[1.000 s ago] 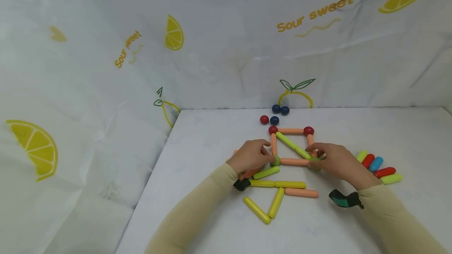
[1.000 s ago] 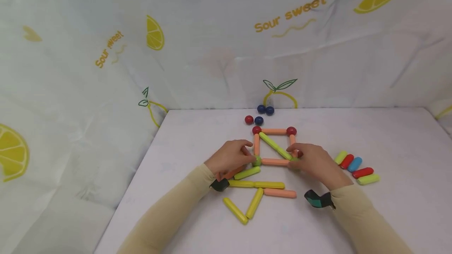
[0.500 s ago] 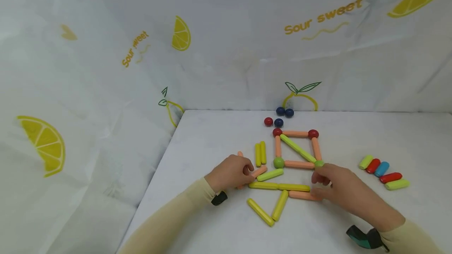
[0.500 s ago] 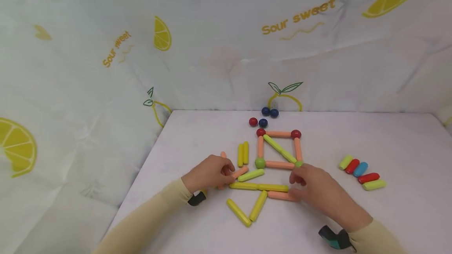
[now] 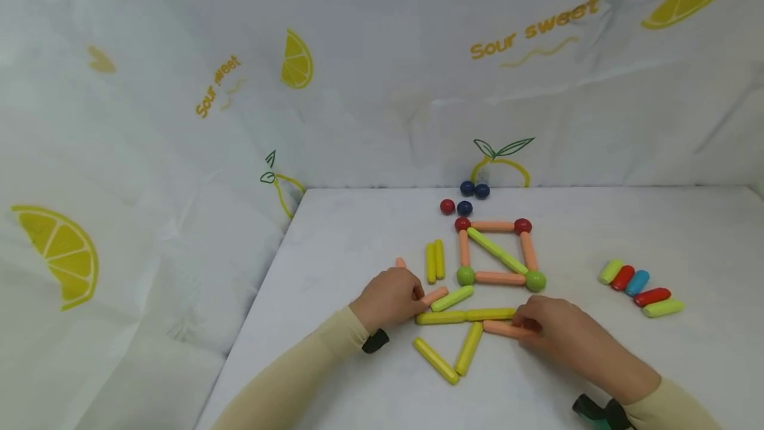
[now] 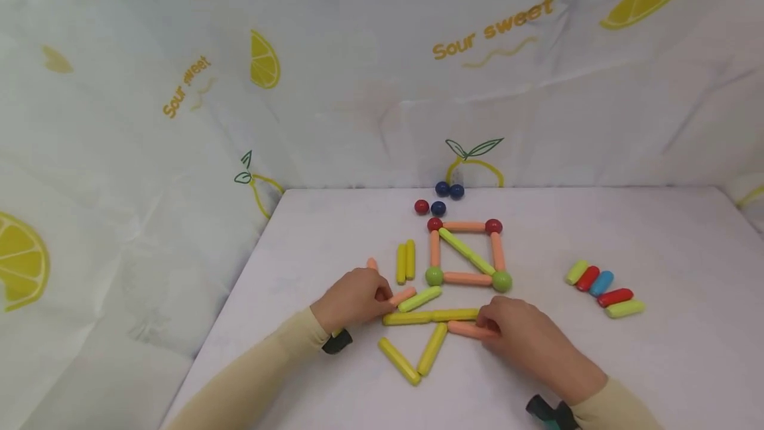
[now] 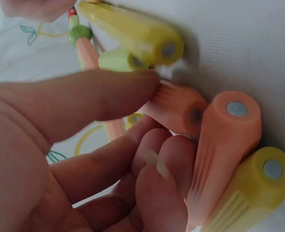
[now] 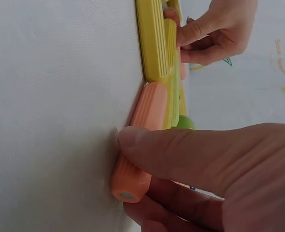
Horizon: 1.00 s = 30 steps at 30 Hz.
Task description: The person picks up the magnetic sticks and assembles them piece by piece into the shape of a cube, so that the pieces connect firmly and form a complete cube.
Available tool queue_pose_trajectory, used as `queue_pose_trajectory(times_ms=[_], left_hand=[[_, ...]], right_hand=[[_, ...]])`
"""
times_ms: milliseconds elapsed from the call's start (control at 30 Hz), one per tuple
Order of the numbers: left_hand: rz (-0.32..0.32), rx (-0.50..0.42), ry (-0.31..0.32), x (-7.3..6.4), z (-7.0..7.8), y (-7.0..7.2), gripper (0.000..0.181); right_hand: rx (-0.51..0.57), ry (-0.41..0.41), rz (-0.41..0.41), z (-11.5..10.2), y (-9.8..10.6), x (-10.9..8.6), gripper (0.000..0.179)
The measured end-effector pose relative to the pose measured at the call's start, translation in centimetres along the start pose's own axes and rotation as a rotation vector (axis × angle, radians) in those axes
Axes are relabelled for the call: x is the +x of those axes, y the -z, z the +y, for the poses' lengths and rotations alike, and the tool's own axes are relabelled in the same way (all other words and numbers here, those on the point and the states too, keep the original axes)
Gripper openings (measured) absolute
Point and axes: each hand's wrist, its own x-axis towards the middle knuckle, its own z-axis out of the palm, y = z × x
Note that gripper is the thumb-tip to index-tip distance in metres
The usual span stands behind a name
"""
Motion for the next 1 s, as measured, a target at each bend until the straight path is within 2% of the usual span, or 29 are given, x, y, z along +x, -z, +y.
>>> queue_pose_trajectory(times_ms=[133,233,300,400,500,600,767,900,1000], left_hand=[[0.036,-0.018,-0.024,-0.2,0.0,-0.2,0.03],[0.09,-0.068,-0.062,-0.1,-0.1,-0.2,0.04],[0.107,-0.109,-0.08,0.1,-0.1,-0.2,0.04],[0.102,-0.142,-0.086,0.4,-0.2,-0.2,0.033],[0.055,-0.201,-0.061,0.9,-0.1,0.1,0.02],[0.028,-0.257,-0.045,1.6,0.0,0.6,0.019],[0.039,-0.357,-0.028,3.5,0.7,1.3,0.023],[0.058,-0.407,-0.021,5.9,1.4,2.0,0.023],[0.092,-0.407,-0.011,7.8,1.7,2.5,0.025]], right_hand=[[0.007,-0.007,-0.015,0.0,0.0,-0.1,0.02],[0.019,-0.005,-0.015,0.0,0.3,-0.3,0.019],[0.033,0.007,-0.014,0.0,0.6,-0.5,0.018],[0.07,0.043,-0.005,0.2,1.1,-0.6,0.018],[0.123,0.091,0.019,0.3,1.8,-0.5,0.016],[0.18,0.121,0.048,0.6,2.8,0.2,0.02],[0.238,0.118,0.107,1.3,4.5,2.1,0.037],[0.284,0.084,0.168,2.4,5.9,4.3,0.038],[0.306,0.071,0.216,3.3,6.8,6.0,0.039]])
